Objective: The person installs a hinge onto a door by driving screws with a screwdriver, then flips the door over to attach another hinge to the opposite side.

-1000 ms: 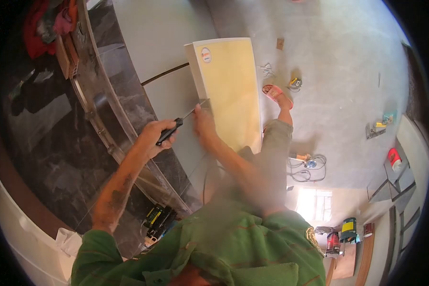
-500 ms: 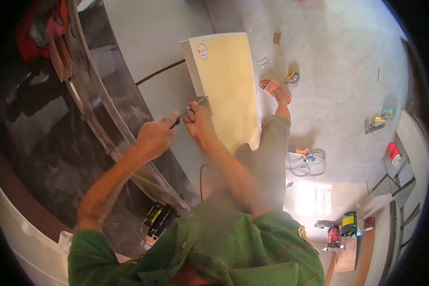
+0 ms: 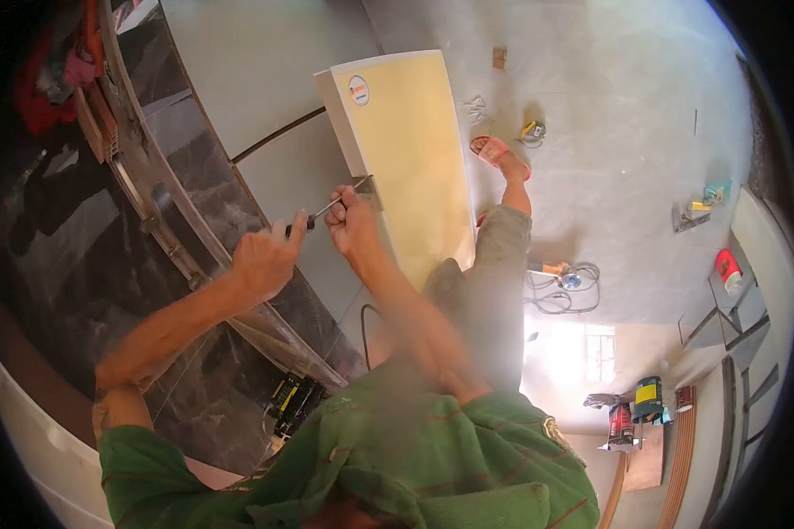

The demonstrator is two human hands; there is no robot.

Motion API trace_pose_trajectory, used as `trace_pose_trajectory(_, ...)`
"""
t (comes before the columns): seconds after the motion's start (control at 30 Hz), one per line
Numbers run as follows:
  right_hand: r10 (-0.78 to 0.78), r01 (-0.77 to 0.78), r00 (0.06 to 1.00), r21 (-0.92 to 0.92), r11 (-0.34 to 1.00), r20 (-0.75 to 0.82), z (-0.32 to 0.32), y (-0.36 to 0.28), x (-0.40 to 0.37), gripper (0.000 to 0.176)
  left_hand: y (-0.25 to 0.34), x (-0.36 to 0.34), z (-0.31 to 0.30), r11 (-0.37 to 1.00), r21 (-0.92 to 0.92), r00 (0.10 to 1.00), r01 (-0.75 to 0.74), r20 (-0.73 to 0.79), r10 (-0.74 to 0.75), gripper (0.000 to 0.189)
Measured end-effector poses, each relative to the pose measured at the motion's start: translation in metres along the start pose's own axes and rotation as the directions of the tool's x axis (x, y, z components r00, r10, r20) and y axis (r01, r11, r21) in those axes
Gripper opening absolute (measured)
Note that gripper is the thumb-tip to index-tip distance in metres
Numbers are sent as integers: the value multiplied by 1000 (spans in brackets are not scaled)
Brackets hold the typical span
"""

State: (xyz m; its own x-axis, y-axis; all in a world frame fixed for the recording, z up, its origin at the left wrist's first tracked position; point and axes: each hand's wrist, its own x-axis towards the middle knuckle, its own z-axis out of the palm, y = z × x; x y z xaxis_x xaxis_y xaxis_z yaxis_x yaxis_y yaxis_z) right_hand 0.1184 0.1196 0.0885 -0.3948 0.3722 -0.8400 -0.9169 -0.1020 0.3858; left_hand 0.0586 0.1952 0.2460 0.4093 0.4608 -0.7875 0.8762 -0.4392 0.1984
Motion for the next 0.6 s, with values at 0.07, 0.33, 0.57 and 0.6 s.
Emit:
trace_pose_trajectory(0.07, -40, 42, 995, -27, 999, 95, -21, 11, 21, 17, 4, 0, -2, 979, -173, 992, 108, -43, -117, 32)
trace_pose_trajectory(0.33, 62, -75, 994, 159, 984, 85, -1, -4, 0, 16, 21, -4, -12, -323, -789, 627, 523, 613, -481, 33)
trace_pose_trajectory(0.57, 104, -113, 990, 94, 989, 95, -9, -6, -8, 12, 24, 0, -5, 998, 50, 999, 31, 32, -33, 34)
trace_pose_trajectory(0.6, 95, -109, 988, 113, 988, 124, -12, -4, -4, 12, 21, 3, -10, 998, 67, 999, 4, 36, -6, 34)
